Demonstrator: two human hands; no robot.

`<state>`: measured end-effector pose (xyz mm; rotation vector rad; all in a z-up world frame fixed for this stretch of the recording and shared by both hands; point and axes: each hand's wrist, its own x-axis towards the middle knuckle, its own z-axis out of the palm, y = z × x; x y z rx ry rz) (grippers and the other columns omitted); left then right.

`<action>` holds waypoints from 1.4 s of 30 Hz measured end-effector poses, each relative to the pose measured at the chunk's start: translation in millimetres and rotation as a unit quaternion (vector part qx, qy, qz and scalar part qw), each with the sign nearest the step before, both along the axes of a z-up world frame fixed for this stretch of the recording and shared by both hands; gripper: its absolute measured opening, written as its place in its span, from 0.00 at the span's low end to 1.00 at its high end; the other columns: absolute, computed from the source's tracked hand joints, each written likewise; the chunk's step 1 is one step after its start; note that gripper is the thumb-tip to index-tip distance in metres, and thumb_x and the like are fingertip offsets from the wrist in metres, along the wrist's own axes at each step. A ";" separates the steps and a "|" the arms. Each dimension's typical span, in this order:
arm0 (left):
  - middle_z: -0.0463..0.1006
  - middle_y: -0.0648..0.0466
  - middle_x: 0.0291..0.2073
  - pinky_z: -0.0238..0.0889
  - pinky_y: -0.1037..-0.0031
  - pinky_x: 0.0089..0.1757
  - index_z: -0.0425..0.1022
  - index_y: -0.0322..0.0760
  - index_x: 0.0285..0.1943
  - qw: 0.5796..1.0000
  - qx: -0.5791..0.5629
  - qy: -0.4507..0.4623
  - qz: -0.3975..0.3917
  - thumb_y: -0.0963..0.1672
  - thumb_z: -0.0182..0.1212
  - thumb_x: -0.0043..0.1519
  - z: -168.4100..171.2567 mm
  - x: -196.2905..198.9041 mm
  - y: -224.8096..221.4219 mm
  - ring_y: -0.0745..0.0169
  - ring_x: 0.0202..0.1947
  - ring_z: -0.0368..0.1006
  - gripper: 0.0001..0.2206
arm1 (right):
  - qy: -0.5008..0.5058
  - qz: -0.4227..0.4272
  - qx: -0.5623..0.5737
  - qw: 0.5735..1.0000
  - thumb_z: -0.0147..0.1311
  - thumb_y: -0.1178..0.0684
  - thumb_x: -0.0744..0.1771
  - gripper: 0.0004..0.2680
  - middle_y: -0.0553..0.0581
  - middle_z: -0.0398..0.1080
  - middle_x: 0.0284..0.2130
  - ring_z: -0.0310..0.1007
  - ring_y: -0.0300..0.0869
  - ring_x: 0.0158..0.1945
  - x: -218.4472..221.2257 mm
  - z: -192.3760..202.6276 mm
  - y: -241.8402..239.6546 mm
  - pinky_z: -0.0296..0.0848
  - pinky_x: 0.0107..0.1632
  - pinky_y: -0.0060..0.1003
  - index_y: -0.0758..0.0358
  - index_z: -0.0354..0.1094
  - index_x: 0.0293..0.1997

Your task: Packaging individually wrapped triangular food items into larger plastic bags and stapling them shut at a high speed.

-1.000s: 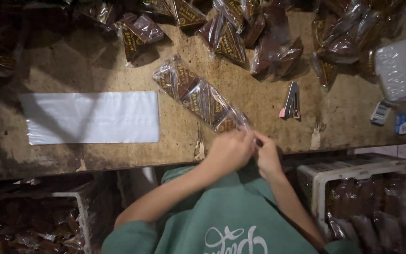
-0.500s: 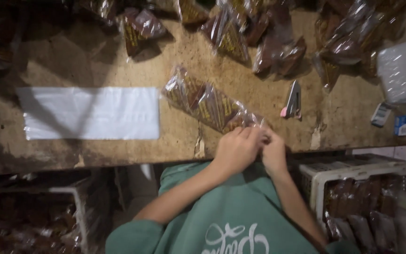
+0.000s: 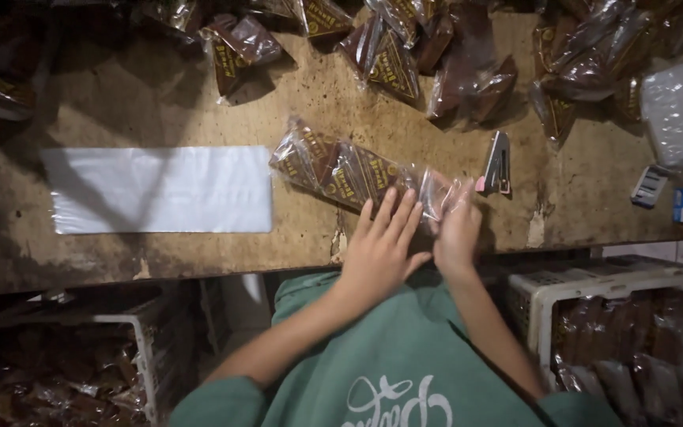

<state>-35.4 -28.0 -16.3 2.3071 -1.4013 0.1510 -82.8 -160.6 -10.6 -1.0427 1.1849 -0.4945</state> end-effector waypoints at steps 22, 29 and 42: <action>0.82 0.53 0.51 0.73 0.70 0.49 0.79 0.45 0.52 0.926 -0.254 0.210 -0.182 0.50 0.75 0.58 53.2 88.5 3.1 0.60 0.49 0.79 0.16 | 0.069 0.510 -0.626 0.586 0.59 0.52 0.66 0.13 0.60 0.71 0.36 0.67 0.42 0.32 -51.4 143.3 -78.1 0.68 0.35 0.34 0.64 0.72 0.55; 0.81 0.45 0.45 0.74 0.63 0.46 0.78 0.32 0.39 0.927 -0.304 0.176 -0.133 0.43 0.69 0.62 83.6 79.9 14.6 0.51 0.44 0.78 0.07 | 0.167 0.469 -0.400 0.770 0.47 0.60 0.71 0.08 0.62 0.73 0.45 0.67 0.36 0.21 -14.9 145.0 -72.0 0.70 0.16 0.25 0.74 0.74 0.43; 0.72 0.56 0.35 0.58 0.81 0.36 0.73 0.42 0.43 0.850 -0.214 0.440 -0.195 0.51 0.67 0.58 144.0 75.9 19.4 0.68 0.32 0.63 0.14 | -0.183 0.592 -0.401 0.675 0.56 0.58 0.65 0.05 0.56 0.76 0.26 0.75 0.36 0.25 36.8 212.9 -30.1 0.75 0.26 0.24 0.66 0.73 0.28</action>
